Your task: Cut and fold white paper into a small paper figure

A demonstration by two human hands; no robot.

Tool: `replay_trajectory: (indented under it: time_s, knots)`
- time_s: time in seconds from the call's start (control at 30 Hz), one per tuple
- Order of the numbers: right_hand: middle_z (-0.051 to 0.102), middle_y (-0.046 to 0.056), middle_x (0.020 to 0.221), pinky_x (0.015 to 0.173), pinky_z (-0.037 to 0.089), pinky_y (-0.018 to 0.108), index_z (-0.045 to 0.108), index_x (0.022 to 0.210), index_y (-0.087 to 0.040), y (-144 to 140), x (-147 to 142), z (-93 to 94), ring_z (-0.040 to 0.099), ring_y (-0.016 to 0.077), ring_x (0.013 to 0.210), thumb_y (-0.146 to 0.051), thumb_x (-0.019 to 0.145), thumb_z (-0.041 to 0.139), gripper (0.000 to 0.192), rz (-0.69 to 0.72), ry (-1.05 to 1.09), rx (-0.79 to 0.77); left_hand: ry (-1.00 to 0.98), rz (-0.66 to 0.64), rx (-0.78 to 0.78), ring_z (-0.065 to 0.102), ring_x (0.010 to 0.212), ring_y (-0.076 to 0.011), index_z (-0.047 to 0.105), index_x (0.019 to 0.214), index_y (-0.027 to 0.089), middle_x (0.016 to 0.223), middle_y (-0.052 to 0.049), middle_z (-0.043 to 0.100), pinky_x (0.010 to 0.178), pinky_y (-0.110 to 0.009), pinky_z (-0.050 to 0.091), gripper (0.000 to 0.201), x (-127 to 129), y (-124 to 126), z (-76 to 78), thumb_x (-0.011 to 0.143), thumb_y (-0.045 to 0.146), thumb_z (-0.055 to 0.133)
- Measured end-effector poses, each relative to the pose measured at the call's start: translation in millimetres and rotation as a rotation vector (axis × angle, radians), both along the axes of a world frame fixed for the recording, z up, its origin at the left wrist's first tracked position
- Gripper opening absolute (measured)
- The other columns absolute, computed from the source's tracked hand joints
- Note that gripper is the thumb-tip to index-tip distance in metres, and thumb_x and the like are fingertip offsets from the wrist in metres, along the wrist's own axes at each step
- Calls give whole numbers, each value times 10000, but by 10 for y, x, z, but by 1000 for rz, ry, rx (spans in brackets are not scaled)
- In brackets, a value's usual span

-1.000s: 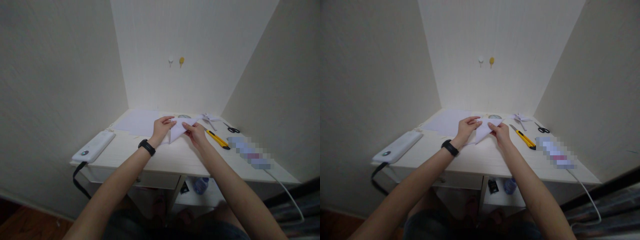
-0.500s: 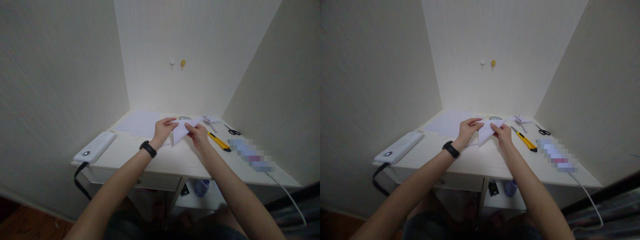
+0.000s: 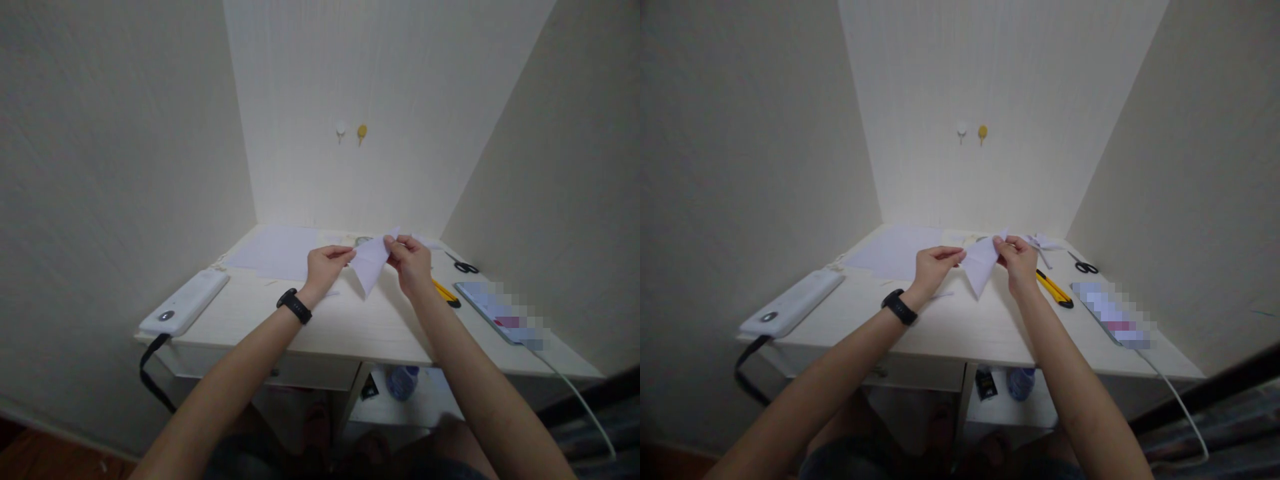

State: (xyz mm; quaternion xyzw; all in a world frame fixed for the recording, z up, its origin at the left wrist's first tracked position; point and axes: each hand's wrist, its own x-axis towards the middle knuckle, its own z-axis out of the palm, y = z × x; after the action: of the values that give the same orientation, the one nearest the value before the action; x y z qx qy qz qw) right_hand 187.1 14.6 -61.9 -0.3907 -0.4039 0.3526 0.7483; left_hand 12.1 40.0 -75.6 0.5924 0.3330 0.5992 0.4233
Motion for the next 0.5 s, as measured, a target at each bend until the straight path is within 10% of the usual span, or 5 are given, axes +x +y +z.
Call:
replay_trajectory:
  time_s: [0.5]
  knots:
    - [759,73,752,689,569,327,758,747,-166,-135,214,309,683,186,698,-479,517,899,413,43,-212,46,64,16,40,688,650,-164,799,783,171,732,-63,764,672,-288,562,98,25,-68,10,687,188,801]
